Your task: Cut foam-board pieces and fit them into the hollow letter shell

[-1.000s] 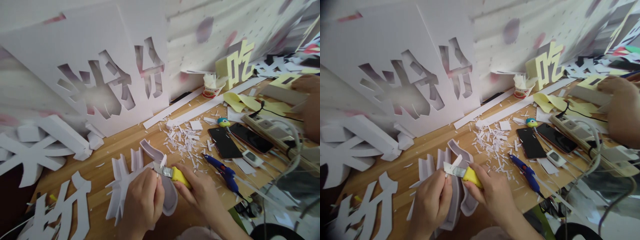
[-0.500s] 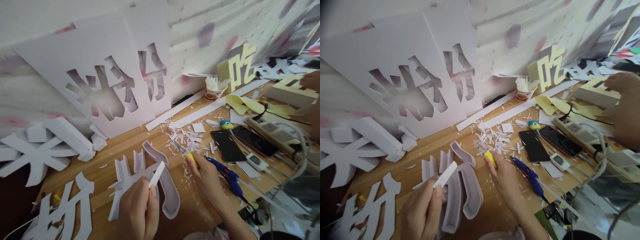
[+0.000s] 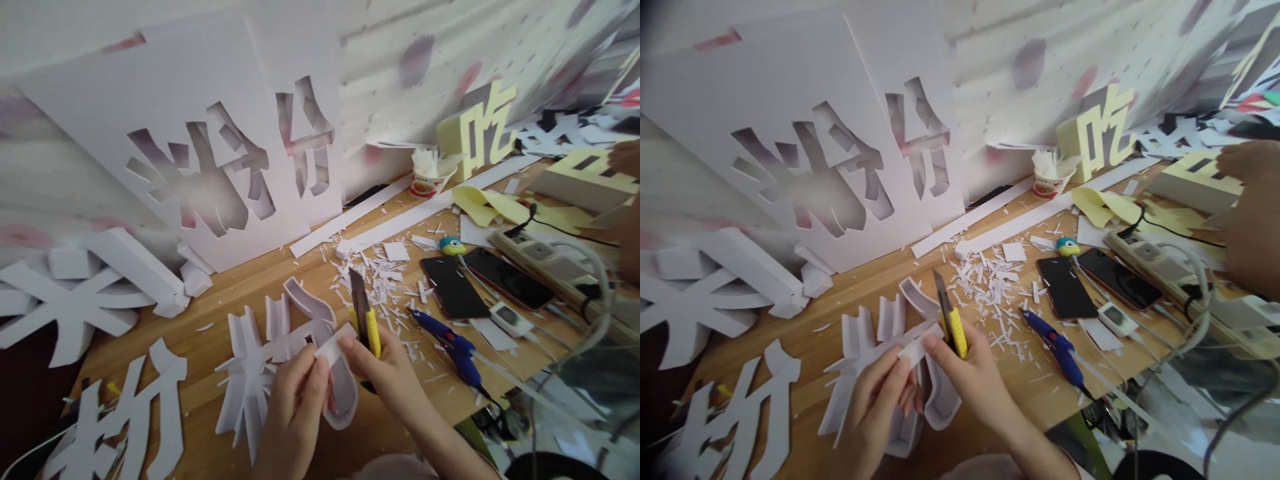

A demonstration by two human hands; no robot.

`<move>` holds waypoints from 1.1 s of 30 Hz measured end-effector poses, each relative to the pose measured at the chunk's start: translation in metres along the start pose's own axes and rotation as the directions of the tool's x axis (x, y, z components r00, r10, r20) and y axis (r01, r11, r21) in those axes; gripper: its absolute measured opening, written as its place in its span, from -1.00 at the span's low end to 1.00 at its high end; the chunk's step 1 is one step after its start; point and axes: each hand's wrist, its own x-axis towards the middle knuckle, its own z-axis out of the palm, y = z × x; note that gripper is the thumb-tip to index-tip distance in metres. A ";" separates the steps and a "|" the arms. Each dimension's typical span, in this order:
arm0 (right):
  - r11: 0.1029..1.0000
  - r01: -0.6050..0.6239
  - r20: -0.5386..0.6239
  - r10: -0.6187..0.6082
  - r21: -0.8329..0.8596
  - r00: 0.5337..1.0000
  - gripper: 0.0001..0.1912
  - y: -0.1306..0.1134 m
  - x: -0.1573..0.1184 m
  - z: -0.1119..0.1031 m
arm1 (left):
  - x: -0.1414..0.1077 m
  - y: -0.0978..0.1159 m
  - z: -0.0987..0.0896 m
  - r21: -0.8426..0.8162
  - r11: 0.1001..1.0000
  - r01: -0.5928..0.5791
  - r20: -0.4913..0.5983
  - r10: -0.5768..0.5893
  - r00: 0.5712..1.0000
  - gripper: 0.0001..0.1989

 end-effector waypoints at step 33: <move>0.899 -0.416 0.376 0.436 -0.136 0.818 -0.42 0.032 0.004 0.030 | -0.048 -0.050 -0.047 0.577 0.771 -0.269 -0.121 0.407 0.905 -0.83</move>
